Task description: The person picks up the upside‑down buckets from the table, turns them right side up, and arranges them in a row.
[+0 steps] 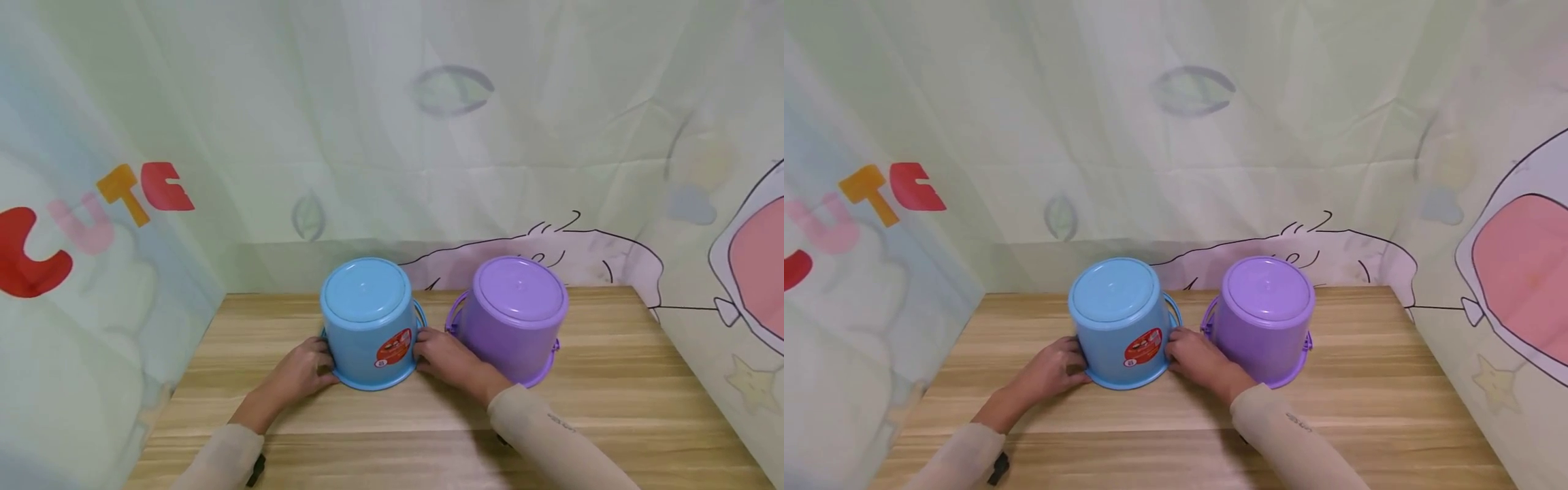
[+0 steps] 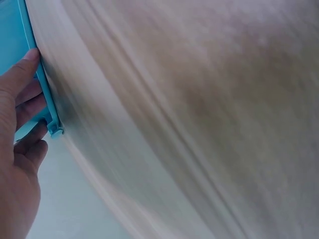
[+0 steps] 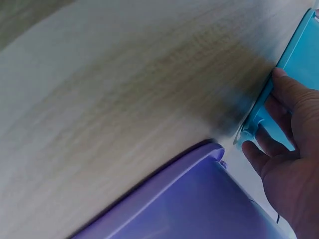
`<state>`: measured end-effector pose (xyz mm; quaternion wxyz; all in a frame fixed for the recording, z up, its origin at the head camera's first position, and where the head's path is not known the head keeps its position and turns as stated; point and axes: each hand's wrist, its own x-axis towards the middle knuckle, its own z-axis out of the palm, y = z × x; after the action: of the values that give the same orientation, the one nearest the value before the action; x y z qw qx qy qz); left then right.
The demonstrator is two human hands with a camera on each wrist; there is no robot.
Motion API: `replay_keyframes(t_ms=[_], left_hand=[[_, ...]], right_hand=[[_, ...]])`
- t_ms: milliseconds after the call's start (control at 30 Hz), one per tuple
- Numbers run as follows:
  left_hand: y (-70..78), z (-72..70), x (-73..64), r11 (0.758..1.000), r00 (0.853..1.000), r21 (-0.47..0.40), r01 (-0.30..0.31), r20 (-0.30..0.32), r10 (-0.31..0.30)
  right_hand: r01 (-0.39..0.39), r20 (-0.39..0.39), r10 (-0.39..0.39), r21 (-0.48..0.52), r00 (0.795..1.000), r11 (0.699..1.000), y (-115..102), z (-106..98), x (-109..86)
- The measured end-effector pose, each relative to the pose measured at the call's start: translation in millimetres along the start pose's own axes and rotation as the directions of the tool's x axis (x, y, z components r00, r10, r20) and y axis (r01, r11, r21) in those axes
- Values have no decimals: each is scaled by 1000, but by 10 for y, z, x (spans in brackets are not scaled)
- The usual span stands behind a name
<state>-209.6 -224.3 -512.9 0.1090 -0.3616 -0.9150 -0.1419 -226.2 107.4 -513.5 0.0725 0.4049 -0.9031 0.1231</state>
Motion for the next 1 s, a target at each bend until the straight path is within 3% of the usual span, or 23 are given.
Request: replay_keyframes(t_ms=[300, 1000], left_hand=[[10, -21, 20, 999, 1000, 29, -21, 16, 20], [57, -19, -2, 1000, 999, 4, -3, 50, 3]], right_hand=[[-45, -26, 44, -37, 999, 998, -3, -3, -5], [22, -70, -24, -36, 997, 999, -7, 51, -27]])
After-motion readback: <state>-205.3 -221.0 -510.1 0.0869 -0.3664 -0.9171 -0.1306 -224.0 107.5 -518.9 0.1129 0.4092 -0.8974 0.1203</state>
